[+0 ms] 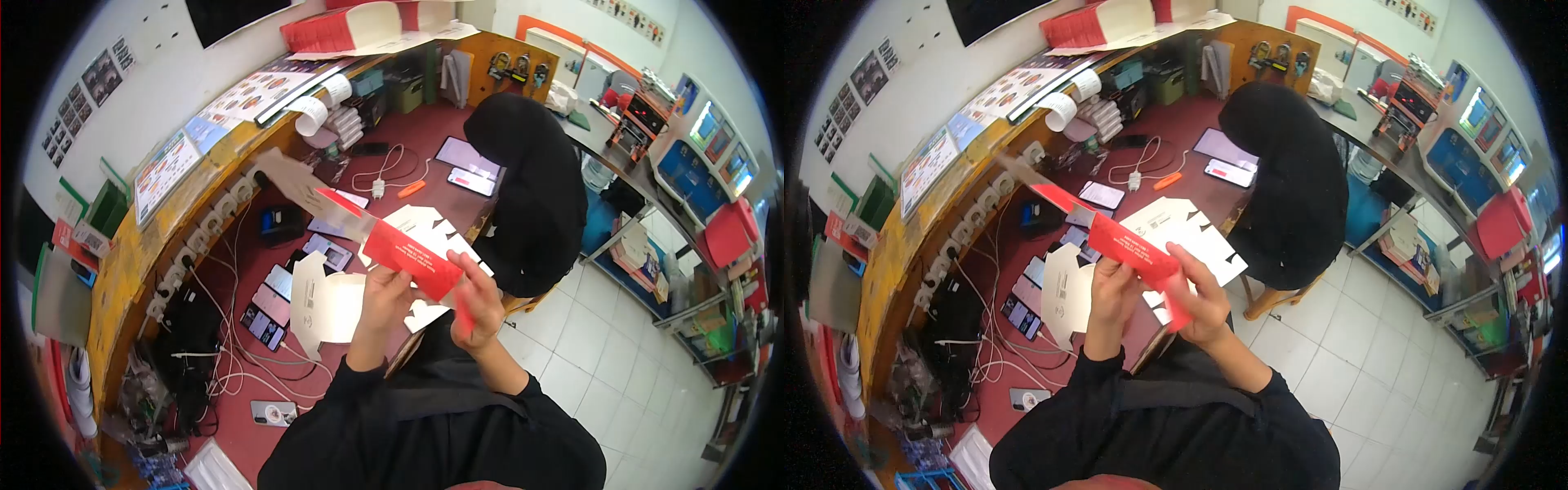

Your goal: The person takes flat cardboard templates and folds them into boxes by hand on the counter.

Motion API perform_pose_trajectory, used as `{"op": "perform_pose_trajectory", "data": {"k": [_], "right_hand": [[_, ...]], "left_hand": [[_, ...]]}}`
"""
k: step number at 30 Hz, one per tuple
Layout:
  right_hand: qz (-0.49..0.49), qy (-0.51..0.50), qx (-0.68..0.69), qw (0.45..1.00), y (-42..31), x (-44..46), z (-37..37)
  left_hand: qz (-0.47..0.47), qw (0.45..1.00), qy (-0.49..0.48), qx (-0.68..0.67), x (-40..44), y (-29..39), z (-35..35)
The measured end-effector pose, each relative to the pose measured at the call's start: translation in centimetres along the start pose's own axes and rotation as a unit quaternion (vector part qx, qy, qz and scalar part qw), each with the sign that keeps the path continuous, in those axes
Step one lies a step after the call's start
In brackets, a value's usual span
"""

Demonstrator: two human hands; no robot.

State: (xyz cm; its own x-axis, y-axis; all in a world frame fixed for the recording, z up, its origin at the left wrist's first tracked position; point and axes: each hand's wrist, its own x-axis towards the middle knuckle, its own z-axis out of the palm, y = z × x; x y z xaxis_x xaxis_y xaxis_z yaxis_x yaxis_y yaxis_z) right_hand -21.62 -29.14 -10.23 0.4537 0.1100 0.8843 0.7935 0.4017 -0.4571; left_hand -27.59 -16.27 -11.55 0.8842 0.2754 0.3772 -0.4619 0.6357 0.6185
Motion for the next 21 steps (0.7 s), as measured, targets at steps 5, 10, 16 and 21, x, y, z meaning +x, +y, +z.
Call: {"op": "perform_pose_trajectory", "data": {"k": [5, 10, 16, 21], "right_hand": [[-0.111, -0.198, -0.208, 0.951, -1.6, 2.7, -3.0], [-0.068, -0.211, -0.212, 0.952, -2.6, 3.1, -3.8], [-0.018, -0.191, -0.278, 0.941, -1.6, 0.8, -3.4], [0.033, -0.264, -0.300, 0.916, -2.1, -0.5, -3.5]], "left_hand": [[0.132, 0.969, 0.091, 0.189, -0.3, -1.1, 5.0], [0.156, 0.963, 0.112, 0.187, -1.7, -4.3, 4.3], [0.094, 0.982, 0.107, 0.124, -3.0, -6.0, 3.6], [0.003, 0.994, 0.104, 0.045, -4.3, -4.5, 3.6]]}}
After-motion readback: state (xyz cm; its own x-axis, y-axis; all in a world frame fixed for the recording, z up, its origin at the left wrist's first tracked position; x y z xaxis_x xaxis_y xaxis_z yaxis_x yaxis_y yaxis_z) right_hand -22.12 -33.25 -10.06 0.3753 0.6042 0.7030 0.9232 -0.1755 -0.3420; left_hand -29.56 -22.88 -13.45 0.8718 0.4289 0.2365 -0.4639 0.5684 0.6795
